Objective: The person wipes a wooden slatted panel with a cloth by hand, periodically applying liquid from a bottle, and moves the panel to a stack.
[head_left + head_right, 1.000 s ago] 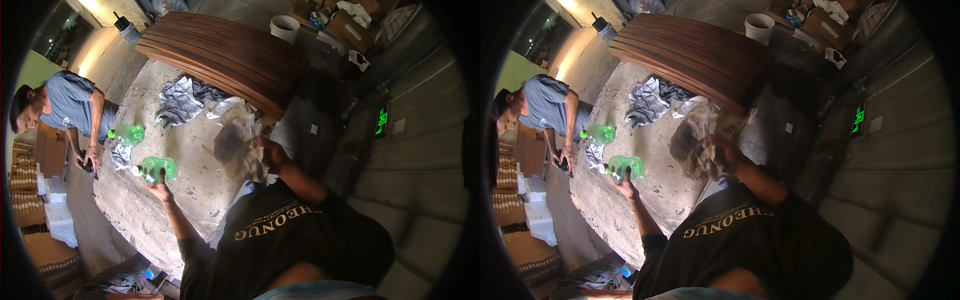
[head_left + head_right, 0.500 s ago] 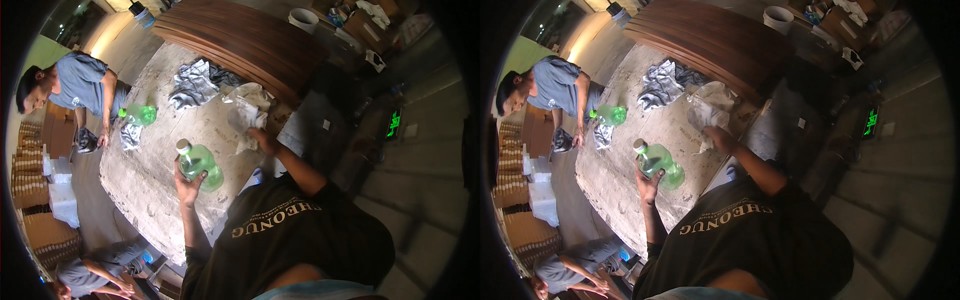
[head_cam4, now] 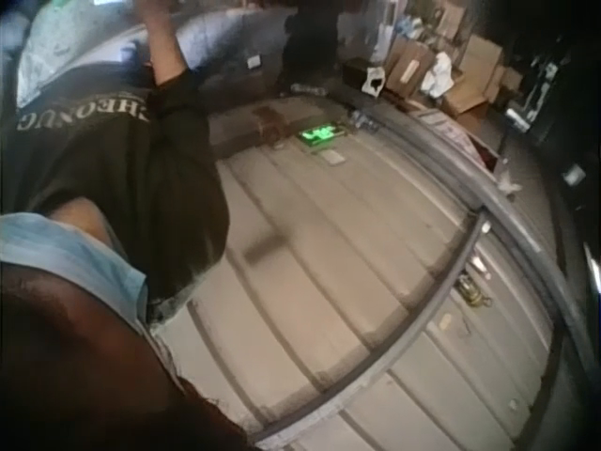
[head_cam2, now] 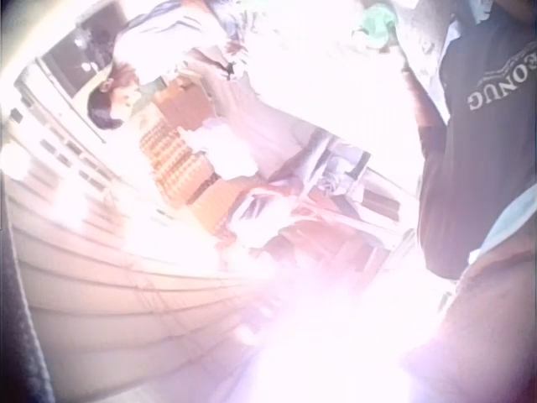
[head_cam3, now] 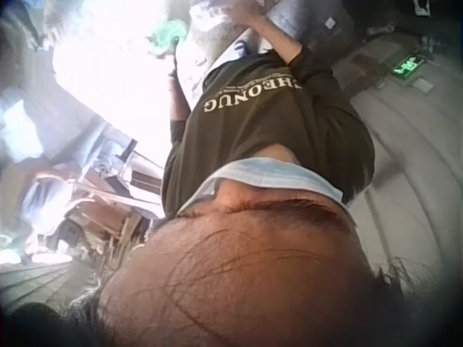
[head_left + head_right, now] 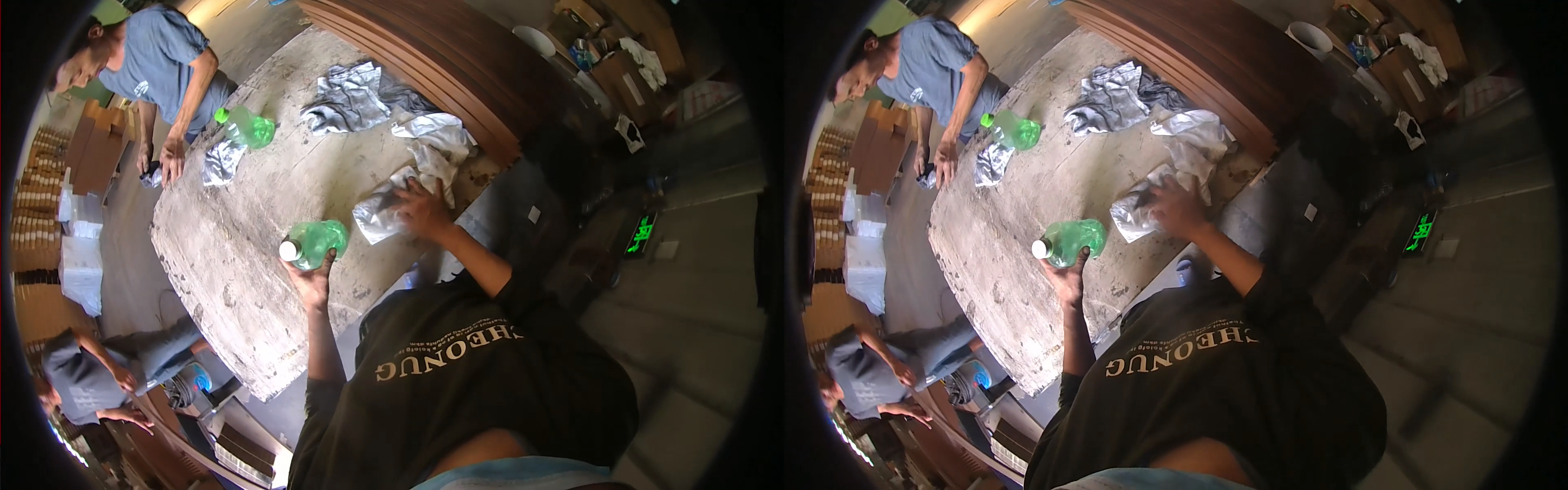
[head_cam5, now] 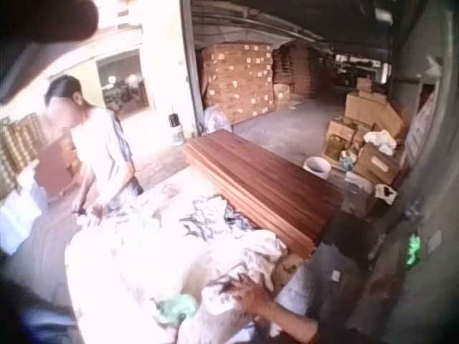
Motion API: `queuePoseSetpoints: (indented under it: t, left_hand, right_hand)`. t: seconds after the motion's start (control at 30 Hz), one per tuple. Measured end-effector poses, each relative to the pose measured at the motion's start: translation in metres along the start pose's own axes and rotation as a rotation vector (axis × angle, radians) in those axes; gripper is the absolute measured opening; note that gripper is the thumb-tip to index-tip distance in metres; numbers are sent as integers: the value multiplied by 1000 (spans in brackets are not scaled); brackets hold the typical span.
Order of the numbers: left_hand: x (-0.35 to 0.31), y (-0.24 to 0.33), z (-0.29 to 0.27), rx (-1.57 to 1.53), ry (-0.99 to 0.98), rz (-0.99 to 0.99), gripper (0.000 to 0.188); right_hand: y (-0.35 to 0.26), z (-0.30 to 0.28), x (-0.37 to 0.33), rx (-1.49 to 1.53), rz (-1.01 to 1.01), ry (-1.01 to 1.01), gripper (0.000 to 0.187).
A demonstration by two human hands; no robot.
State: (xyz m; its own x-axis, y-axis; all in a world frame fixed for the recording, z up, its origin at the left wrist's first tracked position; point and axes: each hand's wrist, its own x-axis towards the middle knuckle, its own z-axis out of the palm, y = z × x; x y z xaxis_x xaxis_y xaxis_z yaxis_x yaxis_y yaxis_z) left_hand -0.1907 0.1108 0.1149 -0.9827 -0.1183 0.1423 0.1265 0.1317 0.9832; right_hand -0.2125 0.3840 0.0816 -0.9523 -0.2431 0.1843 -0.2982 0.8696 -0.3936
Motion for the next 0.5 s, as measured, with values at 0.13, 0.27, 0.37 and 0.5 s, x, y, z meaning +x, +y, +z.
queuePoseSetpoints:
  t: [0.13,0.27,0.37,0.5]
  left_hand:
    - [-1,4,3,-20,59,-40,81]
    - [-9,32,-13,180,-13,32,86]
    - [-16,75,-12,-34,-113,30,86]
    - [-10,105,3,81,-317,-46,75]
  right_hand:
    - [7,-38,28,312,181,87,33]
    - [-1,-118,70,438,257,-139,31]
    - [2,-129,60,1902,451,-73,35]
    - [27,17,14,2072,151,-270,39]
